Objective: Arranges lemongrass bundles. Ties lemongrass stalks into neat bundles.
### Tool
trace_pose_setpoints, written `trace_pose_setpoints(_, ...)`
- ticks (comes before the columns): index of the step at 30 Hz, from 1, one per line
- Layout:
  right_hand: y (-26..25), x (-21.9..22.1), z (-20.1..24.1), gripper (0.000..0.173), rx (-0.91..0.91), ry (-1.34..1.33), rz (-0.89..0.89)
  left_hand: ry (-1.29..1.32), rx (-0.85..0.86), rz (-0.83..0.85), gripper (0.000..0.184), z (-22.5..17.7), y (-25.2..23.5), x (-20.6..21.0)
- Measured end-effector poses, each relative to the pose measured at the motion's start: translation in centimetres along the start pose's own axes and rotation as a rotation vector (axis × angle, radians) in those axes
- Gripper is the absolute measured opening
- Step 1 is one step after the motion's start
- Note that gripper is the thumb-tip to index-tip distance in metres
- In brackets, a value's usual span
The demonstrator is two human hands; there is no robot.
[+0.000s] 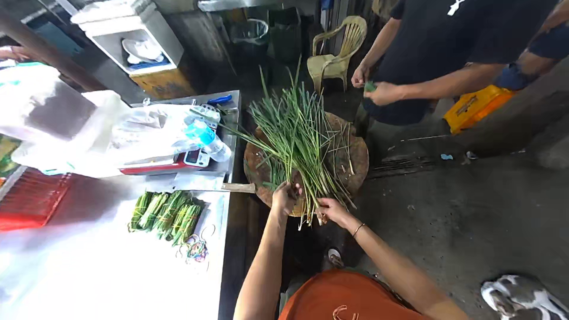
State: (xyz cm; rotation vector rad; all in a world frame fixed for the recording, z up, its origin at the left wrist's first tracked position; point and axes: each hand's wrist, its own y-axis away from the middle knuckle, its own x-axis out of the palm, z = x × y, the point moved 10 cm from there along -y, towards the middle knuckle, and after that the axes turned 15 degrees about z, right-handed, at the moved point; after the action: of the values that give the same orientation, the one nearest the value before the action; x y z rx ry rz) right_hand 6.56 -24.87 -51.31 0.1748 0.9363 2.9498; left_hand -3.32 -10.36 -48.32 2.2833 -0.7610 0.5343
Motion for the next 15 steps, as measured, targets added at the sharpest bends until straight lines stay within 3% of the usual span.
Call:
trace_pose_setpoints(4,0.4,-0.4,1.0,0.047,-0.039,0.112,-0.066,-0.099,-0.044,0.104,0.028,1.8,1.5,-0.7)
trace_pose_setpoints(11,-0.5,-0.4,2.1,0.043,-0.085,0.27,-0.204,-0.15,-0.104,0.122,0.028,4.0,1.6,-2.7)
trace_pose_setpoints(15,-0.8,-0.4,2.6,0.033,-0.058,0.579,-0.201,-0.192,-0.129,0.105,0.027,5.1,1.4,-3.1)
